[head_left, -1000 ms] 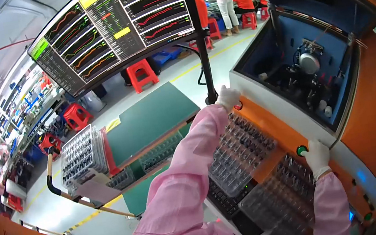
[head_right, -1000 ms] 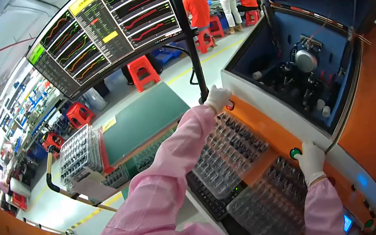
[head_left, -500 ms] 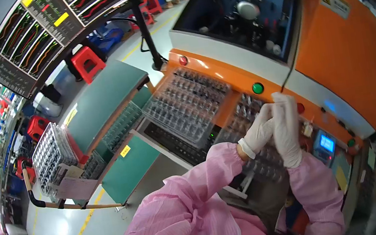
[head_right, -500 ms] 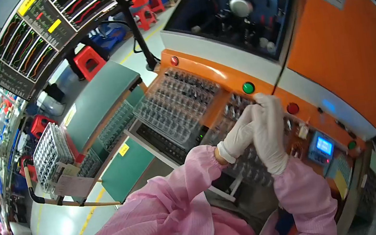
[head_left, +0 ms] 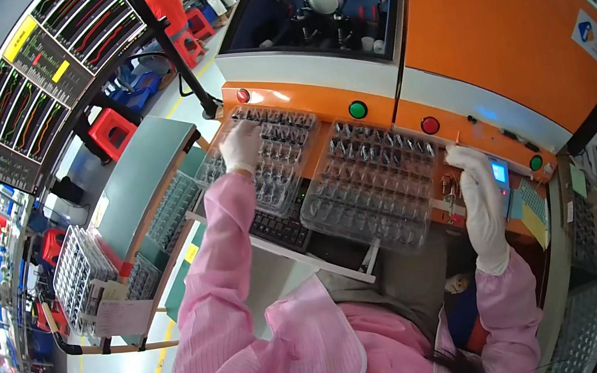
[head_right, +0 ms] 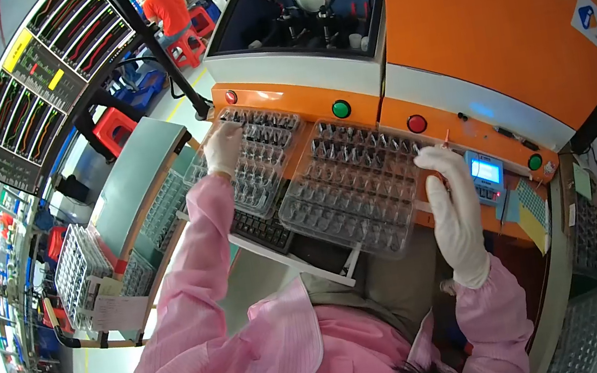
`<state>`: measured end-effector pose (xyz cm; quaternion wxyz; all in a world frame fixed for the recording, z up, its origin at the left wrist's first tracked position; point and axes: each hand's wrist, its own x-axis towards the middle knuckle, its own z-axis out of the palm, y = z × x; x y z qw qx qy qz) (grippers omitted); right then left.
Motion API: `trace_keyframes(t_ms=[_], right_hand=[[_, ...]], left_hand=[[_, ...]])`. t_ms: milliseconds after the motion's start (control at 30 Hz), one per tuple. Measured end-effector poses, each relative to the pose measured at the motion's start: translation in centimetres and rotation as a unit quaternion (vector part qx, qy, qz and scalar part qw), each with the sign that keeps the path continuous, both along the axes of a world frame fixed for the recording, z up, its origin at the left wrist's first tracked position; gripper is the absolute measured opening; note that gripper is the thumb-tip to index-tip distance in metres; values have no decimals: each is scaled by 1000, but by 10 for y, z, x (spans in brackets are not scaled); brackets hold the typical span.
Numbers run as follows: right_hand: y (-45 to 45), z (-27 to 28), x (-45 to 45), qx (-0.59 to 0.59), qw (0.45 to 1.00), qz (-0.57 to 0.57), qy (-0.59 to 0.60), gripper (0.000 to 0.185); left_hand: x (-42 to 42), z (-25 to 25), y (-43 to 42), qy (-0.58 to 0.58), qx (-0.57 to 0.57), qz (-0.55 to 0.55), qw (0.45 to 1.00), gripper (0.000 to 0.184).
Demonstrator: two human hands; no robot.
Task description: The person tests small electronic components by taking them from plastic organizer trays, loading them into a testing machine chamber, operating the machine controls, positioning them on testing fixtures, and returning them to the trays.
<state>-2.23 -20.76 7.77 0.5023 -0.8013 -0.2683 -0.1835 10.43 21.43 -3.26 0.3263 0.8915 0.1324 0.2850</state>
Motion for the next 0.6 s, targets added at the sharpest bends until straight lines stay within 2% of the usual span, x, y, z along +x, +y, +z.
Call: trace_keyframes(t_ms=[100, 267, 400, 433, 467, 500, 533, 600], right_hand=[[-18, -8, -9, 45, 998, -24, 23, 22], [-47, -33, -16, 50, 993, -95, 53, 27], [-62, -46, -25, 62, 987, -129, 75, 31], [-66, -47, -27, 80, 983, -142, 86, 30], [-71, -47, -29, 97, 978, -155, 97, 29], [-74, -48, -30, 98, 979, -156, 91, 29], [-75, -49, -30, 111, 975, -164, 100, 29], [-74, -52, -28, 139, 968, -172, 120, 29]], left_hand=[[19, -6, 27, 74, 146, 28, 986, 25], [33, -9, 29, 151, 264, 40, 952, 28], [38, -7, 38, 200, 208, 71, 955, 22], [42, -15, 49, 129, 68, 6, 989, 22], [46, -22, 56, 54, -74, -61, 994, 25], [54, -27, 61, -24, -212, -126, 969, 29], [64, -34, 63, -31, -209, -128, 969, 29], [74, -47, 64, -99, -59, -135, 984, 39]])
